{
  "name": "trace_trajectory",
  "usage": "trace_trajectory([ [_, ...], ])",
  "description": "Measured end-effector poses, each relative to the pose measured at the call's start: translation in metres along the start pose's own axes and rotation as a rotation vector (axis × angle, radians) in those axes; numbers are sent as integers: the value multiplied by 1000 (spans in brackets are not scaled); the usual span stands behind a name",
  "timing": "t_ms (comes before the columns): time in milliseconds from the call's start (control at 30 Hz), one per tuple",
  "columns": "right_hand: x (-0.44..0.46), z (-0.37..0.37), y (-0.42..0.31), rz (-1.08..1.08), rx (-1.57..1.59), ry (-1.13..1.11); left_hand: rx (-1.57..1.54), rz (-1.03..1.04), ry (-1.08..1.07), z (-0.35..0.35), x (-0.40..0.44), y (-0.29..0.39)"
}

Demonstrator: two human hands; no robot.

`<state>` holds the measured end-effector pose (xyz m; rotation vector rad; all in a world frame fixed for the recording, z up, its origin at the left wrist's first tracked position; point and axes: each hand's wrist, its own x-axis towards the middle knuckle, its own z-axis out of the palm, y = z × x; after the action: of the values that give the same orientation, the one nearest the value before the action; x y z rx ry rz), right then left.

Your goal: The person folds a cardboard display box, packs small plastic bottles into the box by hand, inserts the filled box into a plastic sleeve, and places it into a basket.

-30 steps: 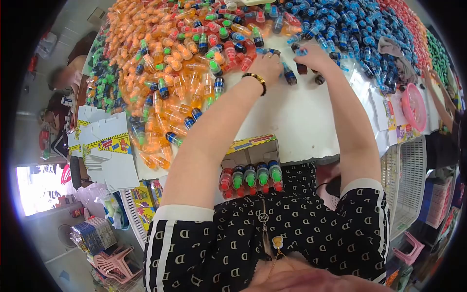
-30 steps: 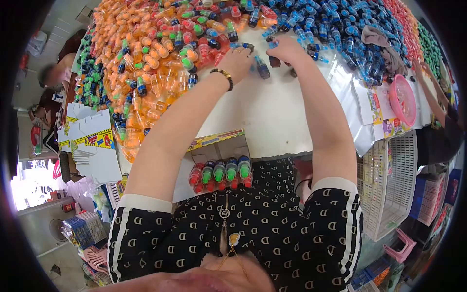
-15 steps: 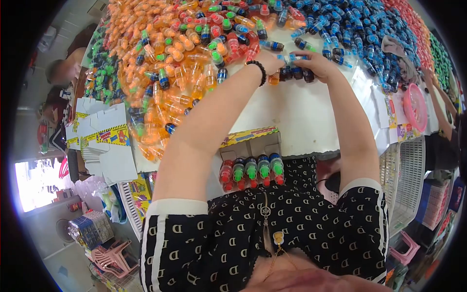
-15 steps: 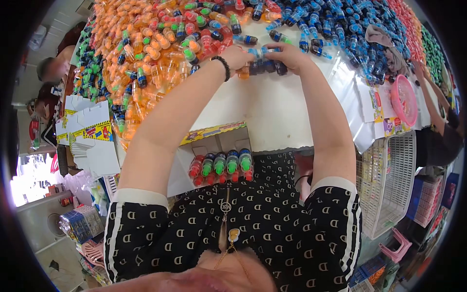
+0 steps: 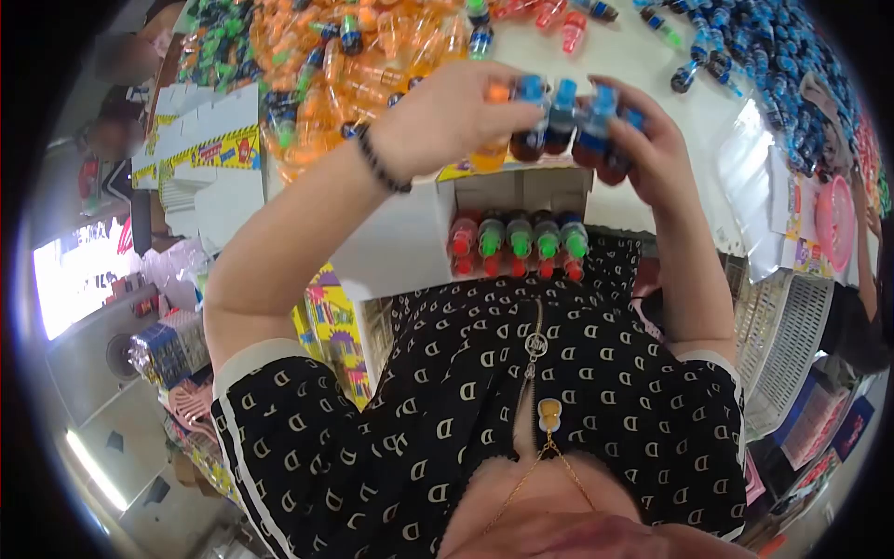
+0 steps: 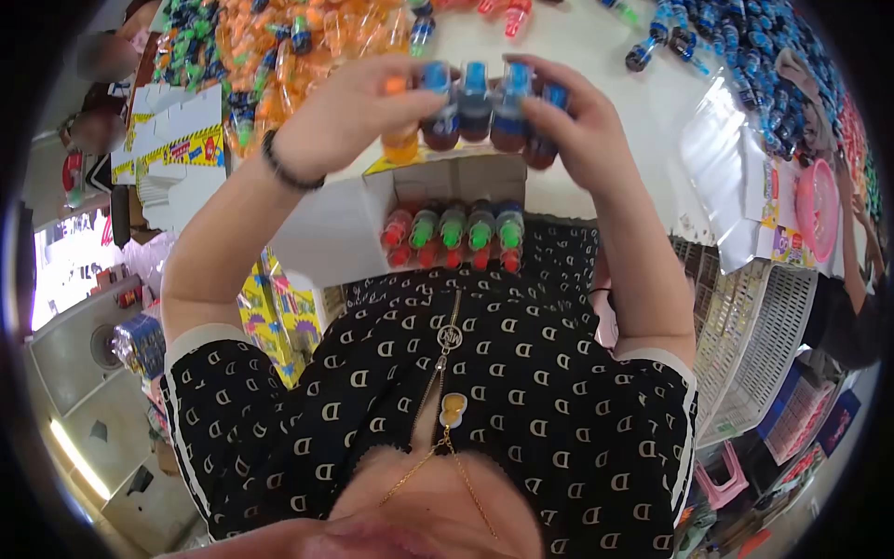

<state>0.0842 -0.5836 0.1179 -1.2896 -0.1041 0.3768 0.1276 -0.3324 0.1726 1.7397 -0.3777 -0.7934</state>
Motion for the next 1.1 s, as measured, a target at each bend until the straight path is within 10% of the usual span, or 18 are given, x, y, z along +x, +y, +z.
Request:
trace_trajectory([
  [333, -43, 19, 67, -481, -571, -258, 813, 562, 76, 45, -70, -69],
  [1100, -40, 52, -10, -183, -1023, -233, 620, 233, 37, 15, -76, -24],
])
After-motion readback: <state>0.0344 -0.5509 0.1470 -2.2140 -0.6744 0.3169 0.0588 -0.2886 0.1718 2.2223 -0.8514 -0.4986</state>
